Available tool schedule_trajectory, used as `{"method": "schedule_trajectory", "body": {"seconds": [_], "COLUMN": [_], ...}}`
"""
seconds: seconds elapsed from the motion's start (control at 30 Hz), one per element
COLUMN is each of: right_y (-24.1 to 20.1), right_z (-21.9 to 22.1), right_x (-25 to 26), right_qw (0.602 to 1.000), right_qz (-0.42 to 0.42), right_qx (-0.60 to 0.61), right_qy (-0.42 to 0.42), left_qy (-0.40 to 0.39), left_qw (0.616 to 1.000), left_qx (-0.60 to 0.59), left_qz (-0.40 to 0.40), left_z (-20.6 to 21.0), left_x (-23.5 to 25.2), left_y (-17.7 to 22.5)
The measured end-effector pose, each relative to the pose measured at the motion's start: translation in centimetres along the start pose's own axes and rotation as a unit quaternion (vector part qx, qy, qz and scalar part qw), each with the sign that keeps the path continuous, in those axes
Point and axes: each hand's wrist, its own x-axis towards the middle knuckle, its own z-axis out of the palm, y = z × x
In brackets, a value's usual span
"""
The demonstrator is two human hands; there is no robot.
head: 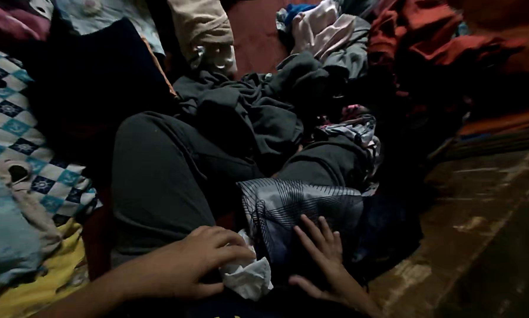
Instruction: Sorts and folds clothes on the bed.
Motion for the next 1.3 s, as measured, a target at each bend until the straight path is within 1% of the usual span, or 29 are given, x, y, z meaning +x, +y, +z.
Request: {"method": "schedule_trajectory", "body": {"seconds": [0.07, 0.1, 0.17, 0.23, 0.27, 0.3, 0.33, 0.4, 0.43, 0.5, 0.53, 0.6, 0.67, 0.7, 0.73, 0.77, 0.8, 0.83, 0.87, 0.9, 0.93, 0.97, 1.0, 1.03, 1.07, 1.1, 1.13, 1.2, 1.3], "right_y": [-0.3, -0.7, -1.0, -1.2, -1.2, -1.2, -1.2, -0.4, -0.1, -0.1, -0.2, -1.0, -1.3, -1.2, -1.0, -0.7, -0.4, -0.3, -0.6, -1.1, -1.6, -2.0, -2.3, -2.6, -2.9, -3.2, -3.4, -3.7, -4.6], "right_z": [-0.5, -0.7, -1.0, -1.8, -2.5, -3.3, -4.0, -4.7, -5.0, -5.3, -5.3, -5.7, -5.7, -5.7, -5.5, -5.3, -5.0, -4.4, -3.6, -2.7, -2.0, -1.5, -1.2, -1.2, -1.3, -1.3, -1.0, 0.1, 1.6], "right_x": [0.3, 0.7, 1.2, 1.5, 1.8, 2.1, 2.5, 3.0, 3.2, 3.3, 3.1, 3.0, 2.9, 2.6, 2.2, 1.7, 1.3, 1.0, 0.8, 0.6, 0.2, -0.4, -0.9, -1.4, -1.7, -2.0, -2.4, -2.9, -2.7], "right_qw": [0.999, 0.999, 0.998, 0.994, 0.986, 0.967, 0.938, 0.881, 0.866, 0.861, 0.863, 0.865, 0.877, 0.890, 0.910, 0.940, 0.972, 0.992, 0.998, 0.996, 0.995, 0.995, 0.996, 0.997, 0.998, 0.999, 0.999, 0.997, 0.989], "right_qz": [-0.018, -0.006, 0.028, 0.089, 0.137, 0.194, 0.250, 0.328, 0.346, 0.354, 0.350, 0.347, 0.315, 0.285, 0.240, 0.176, 0.096, 0.016, -0.044, -0.075, -0.084, -0.080, -0.071, -0.059, -0.045, -0.032, -0.024, -0.026, -0.017], "right_qx": [-0.032, -0.032, -0.053, 0.000, 0.061, 0.136, 0.212, 0.314, 0.337, 0.344, 0.343, 0.343, 0.344, 0.340, 0.326, 0.286, 0.210, 0.120, 0.041, -0.015, -0.046, -0.059, -0.058, -0.050, -0.038, -0.031, -0.038, -0.076, -0.126], "right_qy": [-0.014, -0.014, 0.022, 0.059, 0.074, 0.092, 0.114, 0.130, 0.128, 0.125, 0.122, 0.117, 0.113, 0.107, 0.091, 0.066, 0.038, 0.030, 0.035, 0.038, 0.036, 0.029, 0.018, 0.006, -0.009, -0.019, -0.019, 0.016, 0.075], "left_qy": [0.065, 0.084, 0.118, 0.186, 0.223, 0.249, 0.264, 0.262, 0.258, 0.237, 0.213, 0.171, 0.145, 0.096, 0.014, -0.070, -0.136, -0.169, -0.194, -0.211, -0.214, -0.178, -0.111, -0.016, 0.087, 0.169, 0.216, 0.255, 0.264], "left_qw": [0.996, 0.993, 0.984, 0.961, 0.946, 0.931, 0.916, 0.891, 0.882, 0.884, 0.899, 0.925, 0.936, 0.951, 0.967, 0.973, 0.970, 0.966, 0.962, 0.960, 0.963, 0.977, 0.992, 1.000, 0.994, 0.979, 0.961, 0.923, 0.869], "left_qx": [0.049, 0.049, 0.032, 0.024, 0.020, 0.010, 0.006, 0.082, 0.142, 0.245, 0.266, 0.275, 0.276, 0.265, 0.244, 0.220, 0.192, 0.172, 0.150, 0.135, 0.118, 0.087, 0.049, 0.026, 0.035, 0.072, 0.135, 0.255, 0.348], "left_qz": [0.044, 0.069, 0.132, 0.205, 0.235, 0.265, 0.302, 0.362, 0.369, 0.321, 0.276, 0.200, 0.164, 0.129, 0.068, 0.000, -0.062, -0.098, -0.124, -0.129, -0.115, -0.079, -0.038, 0.006, 0.055, 0.091, 0.107, 0.131, 0.232], "left_z": [1.1, 1.4, 1.5, 1.9, 2.2, 2.4, 2.7, 3.3, 3.4, 3.9, 4.3, 4.7, 4.7, 4.4, 3.8, 3.1, 2.5, 2.0, 1.4, 1.0, 0.8, 0.8, 1.0, 1.4, 1.9, 2.1, 1.9, 1.4, 1.0], "left_x": [0.2, 0.4, 1.1, 2.4, 3.3, 4.3, 5.3, 7.6, 8.6, 10.0, 10.4, 10.6, 10.5, 10.2, 9.9, 9.6, 9.3, 8.9, 8.4, 8.0, 7.4, 6.5, 5.4, 4.2, 3.4, 3.0, 2.9, 3.4, 5.7], "left_y": [-0.4, -0.6, -0.4, 0.3, 0.8, 1.1, 1.1, -0.1, -0.6, -1.0, -0.9, -0.4, -0.1, 0.3, 0.8, 1.3, 1.7, 2.0, 2.4, 2.5, 2.2, 1.5, 0.4, -0.9, -2.4, -3.9, -5.1, -6.6, -8.3]}}
